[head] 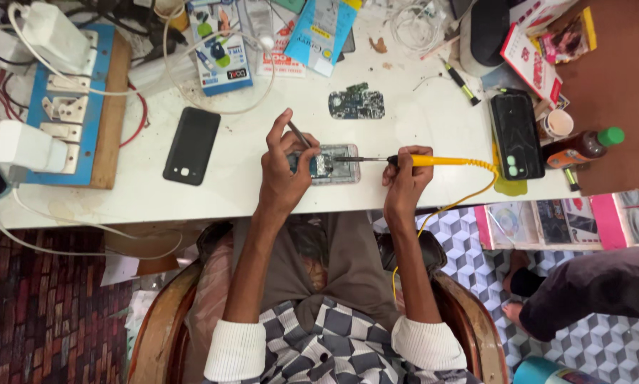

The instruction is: The person uses a soldering iron and tweezers to work on a small circuit board placed on a cluttered workbench. The person repeatedly applies heat to specific points on the board while holding it steady with tweezers.

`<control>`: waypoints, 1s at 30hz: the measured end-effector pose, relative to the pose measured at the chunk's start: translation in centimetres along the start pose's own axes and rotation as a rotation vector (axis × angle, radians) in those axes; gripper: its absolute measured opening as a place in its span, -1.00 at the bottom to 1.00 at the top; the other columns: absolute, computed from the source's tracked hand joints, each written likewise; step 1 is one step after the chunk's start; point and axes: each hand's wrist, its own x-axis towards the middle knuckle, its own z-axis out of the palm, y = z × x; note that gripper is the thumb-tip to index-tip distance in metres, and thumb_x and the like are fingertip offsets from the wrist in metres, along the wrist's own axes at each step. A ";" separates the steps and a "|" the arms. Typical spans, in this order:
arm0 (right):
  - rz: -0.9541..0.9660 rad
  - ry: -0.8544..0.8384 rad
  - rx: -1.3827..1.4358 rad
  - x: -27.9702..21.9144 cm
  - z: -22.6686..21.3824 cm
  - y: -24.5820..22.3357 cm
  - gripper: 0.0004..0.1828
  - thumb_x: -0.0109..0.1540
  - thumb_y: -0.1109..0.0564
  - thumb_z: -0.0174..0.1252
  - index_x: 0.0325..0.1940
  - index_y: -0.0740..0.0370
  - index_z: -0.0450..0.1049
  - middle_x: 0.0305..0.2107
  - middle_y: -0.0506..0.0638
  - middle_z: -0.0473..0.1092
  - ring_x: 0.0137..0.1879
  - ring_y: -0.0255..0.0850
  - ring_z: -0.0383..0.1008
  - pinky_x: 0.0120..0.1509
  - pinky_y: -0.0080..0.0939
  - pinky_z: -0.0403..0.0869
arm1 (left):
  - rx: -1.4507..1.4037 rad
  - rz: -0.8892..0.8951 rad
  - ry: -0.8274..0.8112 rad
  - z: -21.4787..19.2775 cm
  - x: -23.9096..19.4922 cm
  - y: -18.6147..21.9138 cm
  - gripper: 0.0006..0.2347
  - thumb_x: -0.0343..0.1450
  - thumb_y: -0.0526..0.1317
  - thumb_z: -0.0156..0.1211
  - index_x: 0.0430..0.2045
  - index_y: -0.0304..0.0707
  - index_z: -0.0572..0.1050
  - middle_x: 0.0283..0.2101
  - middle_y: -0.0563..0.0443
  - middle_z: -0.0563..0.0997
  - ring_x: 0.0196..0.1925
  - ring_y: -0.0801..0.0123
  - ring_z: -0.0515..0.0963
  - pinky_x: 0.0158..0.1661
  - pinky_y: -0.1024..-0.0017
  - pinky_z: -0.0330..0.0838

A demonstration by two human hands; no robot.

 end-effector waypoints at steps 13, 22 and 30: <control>0.060 -0.105 -0.157 -0.1 0.9 -1.2 -0.75 0.42 0.05 0.10 -0.16 0.20 0.21 -0.63 -0.07 0.29 -0.58 -0.36 0.31 -0.48 -0.40 0.25 | 0.026 0.024 0.008 0.0 0.0 0.6 -0.28 0.44 -0.55 0.25 0.43 -0.16 -0.06 -0.20 -0.14 0.67 -0.09 0.23 0.74 -0.01 0.33 0.62; 0.027 -0.139 -0.224 -0.2 1.3 -1.4 -0.78 0.43 0.11 0.10 -0.16 0.22 0.22 -0.64 -0.08 0.29 -0.58 -0.38 0.30 -0.47 -0.40 0.27 | 0.002 -0.016 0.011 0.0 0.2 0.4 -0.27 0.43 -0.55 0.25 0.43 -0.15 -0.07 -0.21 -0.13 0.67 -0.12 0.25 0.75 -0.05 0.33 0.63; 0.018 -0.126 -0.222 -0.2 1.3 -1.3 -0.78 0.42 0.10 0.10 -0.16 0.24 0.22 -0.63 -0.08 0.30 -0.57 -0.38 0.30 -0.47 -0.41 0.27 | -0.008 -0.033 0.025 0.0 0.1 0.3 -0.28 0.44 -0.54 0.23 0.44 -0.13 -0.07 -0.20 -0.13 0.68 -0.10 0.24 0.75 -0.05 0.32 0.65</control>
